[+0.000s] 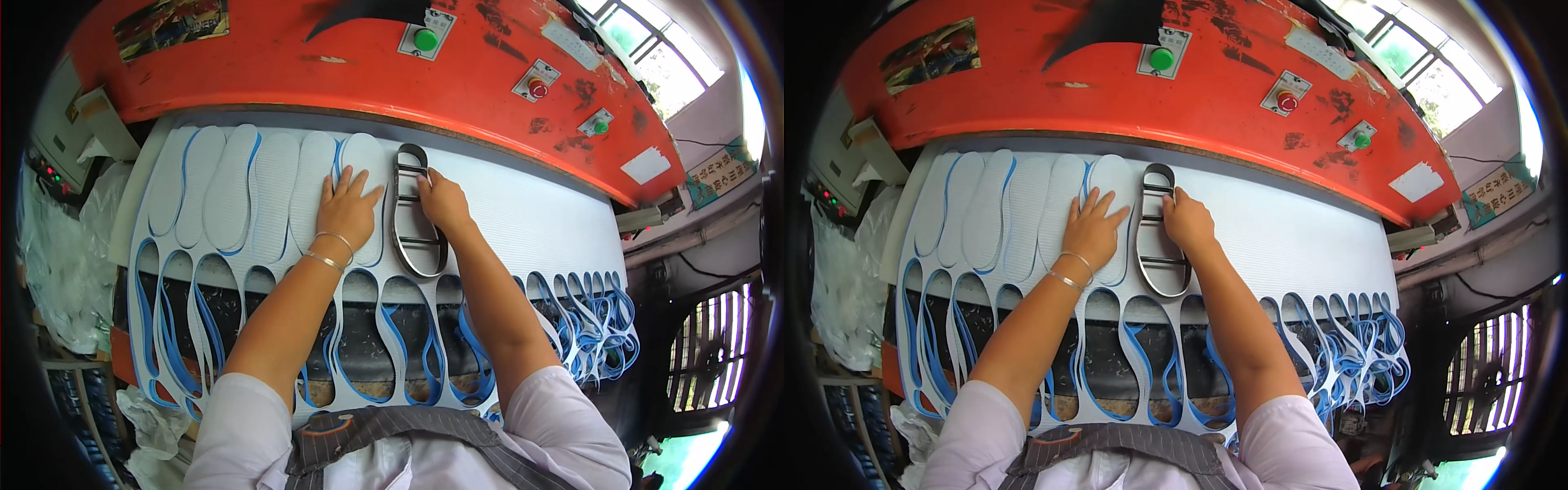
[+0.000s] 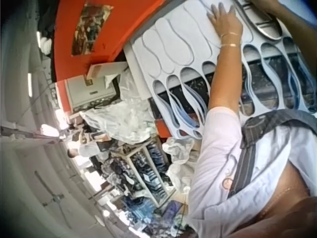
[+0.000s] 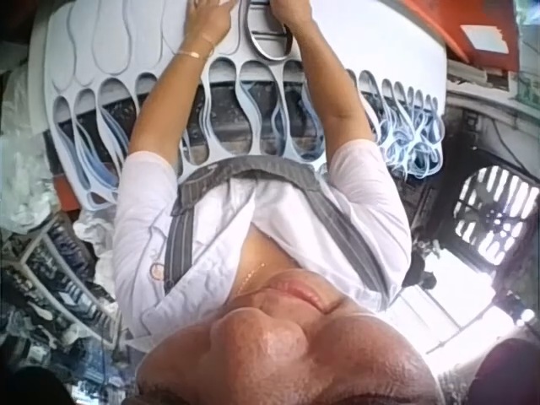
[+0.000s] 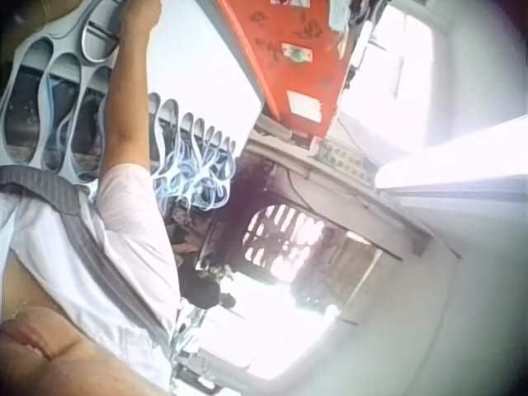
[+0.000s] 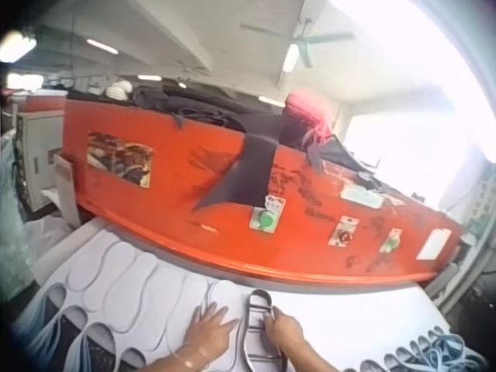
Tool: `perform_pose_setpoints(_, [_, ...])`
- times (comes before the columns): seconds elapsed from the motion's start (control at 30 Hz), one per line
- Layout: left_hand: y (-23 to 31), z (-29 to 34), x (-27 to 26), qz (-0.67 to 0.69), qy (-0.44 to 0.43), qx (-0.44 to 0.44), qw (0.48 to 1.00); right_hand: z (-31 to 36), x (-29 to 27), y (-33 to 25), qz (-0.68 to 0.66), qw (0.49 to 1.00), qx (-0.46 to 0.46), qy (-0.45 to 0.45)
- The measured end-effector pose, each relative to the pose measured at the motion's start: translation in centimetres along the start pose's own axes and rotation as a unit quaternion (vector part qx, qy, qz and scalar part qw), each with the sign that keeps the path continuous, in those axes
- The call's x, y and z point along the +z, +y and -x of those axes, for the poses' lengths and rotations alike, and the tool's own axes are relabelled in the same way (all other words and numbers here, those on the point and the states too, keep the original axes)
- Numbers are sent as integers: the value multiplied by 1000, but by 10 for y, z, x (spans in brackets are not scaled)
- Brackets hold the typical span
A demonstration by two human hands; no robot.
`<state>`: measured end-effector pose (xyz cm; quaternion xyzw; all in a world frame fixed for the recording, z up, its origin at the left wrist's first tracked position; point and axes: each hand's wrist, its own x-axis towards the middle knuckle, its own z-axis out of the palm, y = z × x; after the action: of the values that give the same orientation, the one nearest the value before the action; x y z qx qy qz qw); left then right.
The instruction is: Cutting shoe sole components from a sheet of foam material using a hydraulic die-cutting machine.
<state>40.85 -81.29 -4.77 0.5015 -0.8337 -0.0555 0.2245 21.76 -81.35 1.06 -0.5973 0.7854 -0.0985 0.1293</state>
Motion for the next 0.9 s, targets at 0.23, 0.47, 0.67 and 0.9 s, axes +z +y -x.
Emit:
perform_pose_setpoints(0.23, [30, 54, -16, 74, -79, 10, 994, 102, 6, 70, -105, 952, -284, -34])
perform_pose_setpoints(0.47, [29, 49, -22, 85, -112, -13, 990, 108, 30, 56, -84, 953, -275, 90])
perform_pose_setpoints(0.67, [28, 46, -35, 77, -97, -26, 992, 115, 25, 38, -59, 957, -259, 120])
perform_pose_setpoints(0.9, [20, 64, -26, 122, 101, -50, 986, 107, -46, 74, -290, 869, -309, 255])
